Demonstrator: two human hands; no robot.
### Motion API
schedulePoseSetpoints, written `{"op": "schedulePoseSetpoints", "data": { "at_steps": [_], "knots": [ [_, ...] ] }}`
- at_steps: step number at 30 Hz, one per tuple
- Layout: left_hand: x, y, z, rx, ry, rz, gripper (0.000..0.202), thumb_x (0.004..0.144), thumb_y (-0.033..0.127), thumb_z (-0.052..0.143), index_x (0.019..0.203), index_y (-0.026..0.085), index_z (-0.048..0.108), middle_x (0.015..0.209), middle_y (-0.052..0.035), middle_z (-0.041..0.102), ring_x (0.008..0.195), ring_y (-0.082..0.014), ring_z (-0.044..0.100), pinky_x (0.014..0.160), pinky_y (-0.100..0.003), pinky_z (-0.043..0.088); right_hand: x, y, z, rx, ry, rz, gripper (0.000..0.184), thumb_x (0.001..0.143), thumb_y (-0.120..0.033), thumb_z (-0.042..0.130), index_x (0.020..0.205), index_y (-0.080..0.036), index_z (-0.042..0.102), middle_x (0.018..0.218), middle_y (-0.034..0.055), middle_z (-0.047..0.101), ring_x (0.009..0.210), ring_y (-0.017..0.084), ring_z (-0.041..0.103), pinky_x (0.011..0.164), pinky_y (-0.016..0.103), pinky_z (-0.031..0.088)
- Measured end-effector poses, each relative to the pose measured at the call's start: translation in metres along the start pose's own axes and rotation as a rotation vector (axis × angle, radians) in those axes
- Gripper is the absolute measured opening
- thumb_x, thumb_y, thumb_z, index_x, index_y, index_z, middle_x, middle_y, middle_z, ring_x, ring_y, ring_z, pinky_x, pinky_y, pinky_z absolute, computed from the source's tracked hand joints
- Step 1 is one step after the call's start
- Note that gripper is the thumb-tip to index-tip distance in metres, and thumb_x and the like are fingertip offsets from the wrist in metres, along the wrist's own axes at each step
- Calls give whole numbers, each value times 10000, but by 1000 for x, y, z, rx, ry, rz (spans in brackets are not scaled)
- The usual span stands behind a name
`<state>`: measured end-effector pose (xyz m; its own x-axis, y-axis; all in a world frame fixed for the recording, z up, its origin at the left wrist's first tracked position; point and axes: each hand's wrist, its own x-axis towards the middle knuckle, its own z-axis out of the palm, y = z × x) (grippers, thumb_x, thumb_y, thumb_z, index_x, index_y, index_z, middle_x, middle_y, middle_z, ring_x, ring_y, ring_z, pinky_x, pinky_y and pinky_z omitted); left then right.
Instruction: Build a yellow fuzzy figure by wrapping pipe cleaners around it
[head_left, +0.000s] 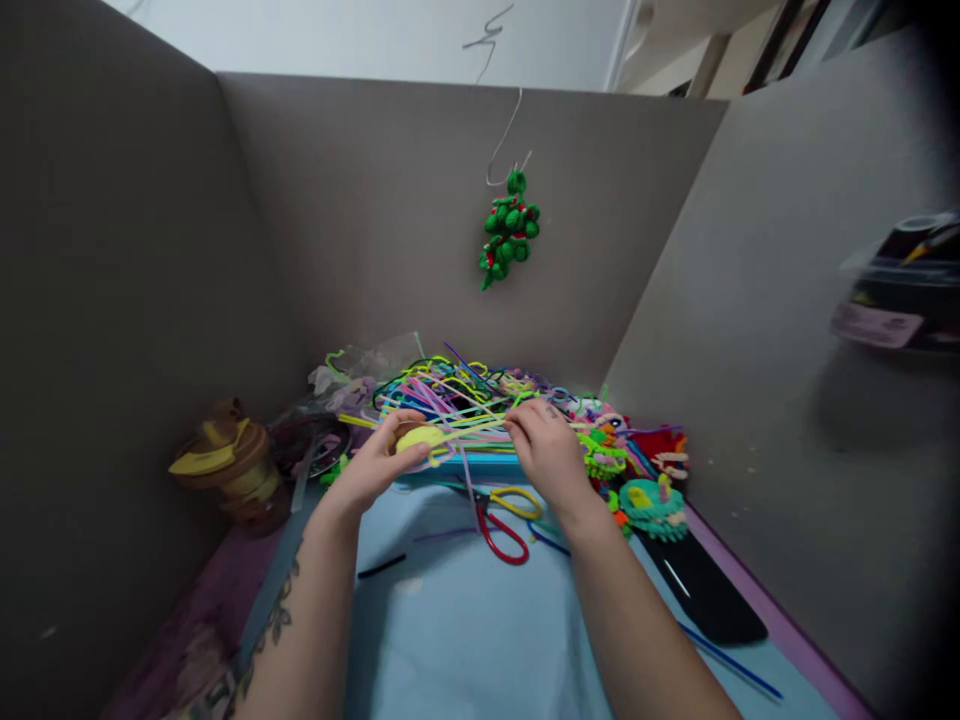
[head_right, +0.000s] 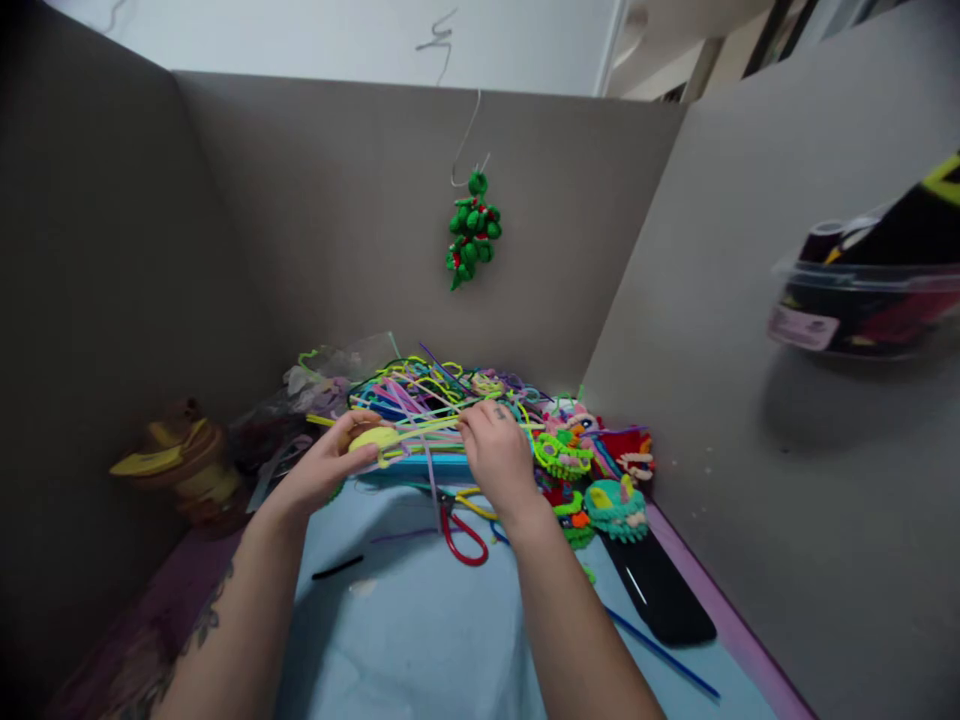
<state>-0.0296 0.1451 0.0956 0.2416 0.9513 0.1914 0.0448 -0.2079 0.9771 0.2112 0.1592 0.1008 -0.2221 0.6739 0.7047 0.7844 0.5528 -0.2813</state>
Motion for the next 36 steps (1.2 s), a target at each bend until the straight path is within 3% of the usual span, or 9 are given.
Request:
{"op": "schedulePoseSetpoints", "data": {
  "at_steps": [4, 9, 16, 19, 24, 27, 30, 36],
  "knots": [
    [3, -6, -1, 7, 22, 17, 393, 758, 317, 644, 1085, 217, 451, 1048, -47, 570, 929, -163, 548, 781, -256, 428, 0, 9, 4, -159, -70, 4, 137, 875, -193, 489, 871, -178, 625, 882, 76, 618, 872, 221, 538, 762, 313, 410],
    [5, -11, -4, 68, 75, 36, 399, 732, 329, 659, 1056, 205, 461, 1005, -52, 585, 920, -177, 564, 783, -279, 443, -1, 32, 10, -181, -137, 37, 141, 859, -181, 495, 857, -187, 636, 884, 73, 629, 886, 225, 548, 758, 308, 408],
    [2, -8, -12, 29, 150, 25, 407, 729, 346, 663, 1066, 211, 478, 1072, -55, 578, 978, -184, 562, 822, -293, 443, -1, 53, -1, 39, -54, 131, 170, 822, -196, 482, 784, -174, 646, 853, 81, 602, 809, 210, 566, 739, 322, 428],
    [2, -7, -8, -51, 125, 10, 387, 732, 333, 665, 1059, 220, 491, 1065, -47, 591, 949, -174, 571, 793, -269, 444, 1, 41, 0, 288, 53, 227, 135, 788, -240, 534, 714, -178, 629, 773, 55, 592, 742, 189, 565, 691, 310, 438],
    [3, -5, 5, -204, 29, -11, 434, 728, 308, 686, 1099, 217, 481, 1106, -63, 590, 949, -176, 574, 781, -253, 435, 4, -1, -4, 1059, 106, 525, 129, 728, -306, 641, 738, -191, 584, 619, -18, 599, 586, 133, 587, 589, 261, 477],
    [3, -3, 10, -240, -12, 16, 421, 723, 274, 700, 1089, 213, 500, 1143, -67, 580, 1018, -187, 550, 822, -256, 419, 5, -22, -11, 1337, 156, 630, 195, 648, -291, 723, 721, -185, 577, 618, -39, 601, 559, 108, 602, 551, 223, 486],
    [3, -1, 14, -270, -34, 45, 420, 713, 251, 712, 1079, 210, 509, 1150, -71, 574, 1050, -202, 535, 824, -262, 416, 4, -35, -14, 1439, 98, 662, 214, 633, -291, 740, 720, -182, 578, 602, -33, 614, 553, 108, 615, 524, 203, 485],
    [0, 6, 20, -297, -81, 64, 428, 705, 235, 723, 1076, 220, 511, 1191, -76, 554, 1107, -227, 505, 865, -292, 411, 0, -40, 2, 1337, 6, 600, 167, 659, -272, 711, 726, -186, 584, 624, -21, 631, 559, 112, 591, 509, 208, 465]
  ]
}}
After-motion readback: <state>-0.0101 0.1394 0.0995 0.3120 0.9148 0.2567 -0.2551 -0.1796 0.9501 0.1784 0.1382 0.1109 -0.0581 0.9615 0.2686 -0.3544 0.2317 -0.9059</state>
